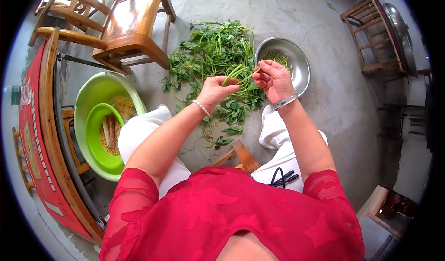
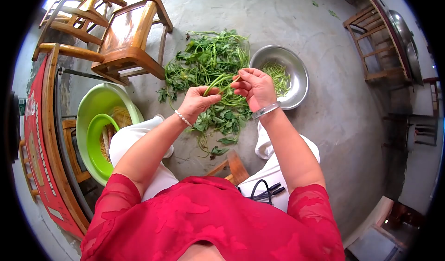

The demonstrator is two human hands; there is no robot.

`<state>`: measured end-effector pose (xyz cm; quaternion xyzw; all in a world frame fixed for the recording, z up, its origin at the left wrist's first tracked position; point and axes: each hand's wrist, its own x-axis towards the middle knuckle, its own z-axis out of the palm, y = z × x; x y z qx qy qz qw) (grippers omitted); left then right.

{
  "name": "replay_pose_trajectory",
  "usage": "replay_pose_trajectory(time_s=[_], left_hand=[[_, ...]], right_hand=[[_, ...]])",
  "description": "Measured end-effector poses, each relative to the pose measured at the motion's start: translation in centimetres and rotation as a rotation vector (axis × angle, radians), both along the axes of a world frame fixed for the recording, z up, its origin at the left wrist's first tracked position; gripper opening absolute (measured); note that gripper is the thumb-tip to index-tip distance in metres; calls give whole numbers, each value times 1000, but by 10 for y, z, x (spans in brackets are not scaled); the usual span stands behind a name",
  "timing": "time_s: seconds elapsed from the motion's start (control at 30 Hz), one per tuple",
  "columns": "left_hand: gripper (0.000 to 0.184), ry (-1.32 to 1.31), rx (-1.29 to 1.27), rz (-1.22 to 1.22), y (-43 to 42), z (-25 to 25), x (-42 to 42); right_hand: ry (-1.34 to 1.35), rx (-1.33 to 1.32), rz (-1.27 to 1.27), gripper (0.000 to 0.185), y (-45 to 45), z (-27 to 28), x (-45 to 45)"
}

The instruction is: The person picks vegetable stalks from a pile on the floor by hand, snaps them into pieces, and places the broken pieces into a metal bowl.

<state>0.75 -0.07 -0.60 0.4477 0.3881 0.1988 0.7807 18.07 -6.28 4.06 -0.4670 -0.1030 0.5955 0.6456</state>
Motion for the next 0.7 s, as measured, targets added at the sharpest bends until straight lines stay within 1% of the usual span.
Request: replay_pose_trajectory(time_s=[0.1, 0.27, 0.37, 0.4, 0.43, 0.5, 0.57, 0.63, 0.7], left_hand=[[15, 63, -40, -28, 1, 0, -3], [12, 9, -42, 61, 4, 0, -6], [10, 55, -32, 83, 6, 4, -8], [9, 71, -7, 96, 8, 4, -10], [8, 88, 17, 108, 9, 3, -11], [8, 110, 62, 113, 11, 1, -13], [7, 120, 104, 101, 11, -1, -13], [7, 113, 142, 65, 12, -5, -14], [7, 103, 153, 45, 12, -6, -14]], right_hand=[[-28, 11, 9, 8, 0, 0, 5], [-347, -49, -57, 13, 0, 4, 17], [-576, -40, 103, 14, 0, 3, 15], [-744, -57, 140, 13, 0, -2, 14], [-1113, -41, 185, 15, -2, -8, 17], [-1559, 126, 82, 20, -3, -12, 16], [-1687, 295, 59, 19, -1, -7, 10], [-1720, 366, 148, 17, 0, -6, 8], [-1656, 330, 343, 14, -2, -11, 8]])
